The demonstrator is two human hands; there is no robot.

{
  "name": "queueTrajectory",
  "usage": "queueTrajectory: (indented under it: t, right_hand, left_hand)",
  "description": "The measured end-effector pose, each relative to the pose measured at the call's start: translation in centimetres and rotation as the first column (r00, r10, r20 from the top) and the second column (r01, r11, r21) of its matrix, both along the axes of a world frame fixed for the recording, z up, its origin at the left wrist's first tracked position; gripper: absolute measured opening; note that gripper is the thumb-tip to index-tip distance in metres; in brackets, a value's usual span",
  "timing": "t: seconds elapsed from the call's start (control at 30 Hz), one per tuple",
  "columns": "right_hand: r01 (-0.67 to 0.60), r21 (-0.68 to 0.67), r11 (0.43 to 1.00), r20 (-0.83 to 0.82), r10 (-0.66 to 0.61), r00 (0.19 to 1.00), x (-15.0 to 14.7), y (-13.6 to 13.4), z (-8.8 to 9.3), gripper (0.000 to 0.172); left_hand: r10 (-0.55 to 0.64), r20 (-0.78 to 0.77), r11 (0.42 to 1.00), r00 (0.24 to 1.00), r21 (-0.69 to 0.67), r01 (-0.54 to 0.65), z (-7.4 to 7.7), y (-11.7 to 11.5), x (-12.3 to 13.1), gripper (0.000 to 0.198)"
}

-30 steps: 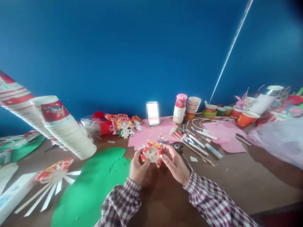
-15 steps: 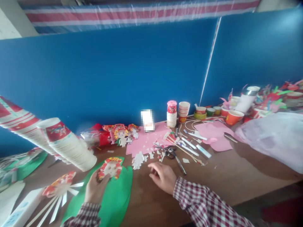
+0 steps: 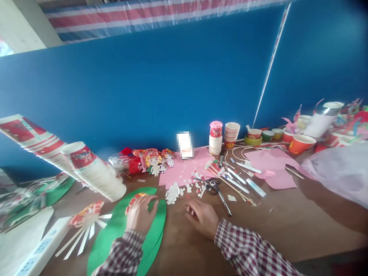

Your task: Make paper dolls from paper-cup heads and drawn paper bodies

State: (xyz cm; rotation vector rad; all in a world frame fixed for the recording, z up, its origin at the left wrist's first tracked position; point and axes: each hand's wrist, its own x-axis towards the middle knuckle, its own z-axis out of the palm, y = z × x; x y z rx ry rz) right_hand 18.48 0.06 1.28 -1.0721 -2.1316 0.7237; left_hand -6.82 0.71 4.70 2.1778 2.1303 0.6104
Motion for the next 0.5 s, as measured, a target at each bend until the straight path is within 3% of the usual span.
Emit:
queueTrajectory:
  t: [0.1,0.17,0.3,0.5]
  right_hand:
    - [0.003,0.006,1.000,0.014,-0.003,1.000,0.0,0.1,-0.3,0.026]
    - [0.010,0.007,1.000,0.037,-0.010,0.999,0.0,0.2,-0.5,0.027]
    - [0.005,0.010,1.000,0.076,-0.006,0.997,0.0,0.2,-0.5,0.026]
    - [-0.003,0.013,1.000,0.125,0.001,0.992,0.1,0.2,-0.3,0.021]
  left_hand:
    - [-0.039,-0.026,0.997,0.999,-0.071,0.037,-0.1,1.8,2.8,0.024]
    - [0.003,-0.052,0.994,0.999,-0.109,-0.009,-0.1,3.0,3.8,0.025]
    - [0.079,-0.106,0.977,0.991,-0.187,-0.098,0.2,4.9,4.5,0.026]
    - [0.108,-0.162,0.955,0.981,-0.258,-0.148,0.2,5.9,5.2,0.023]
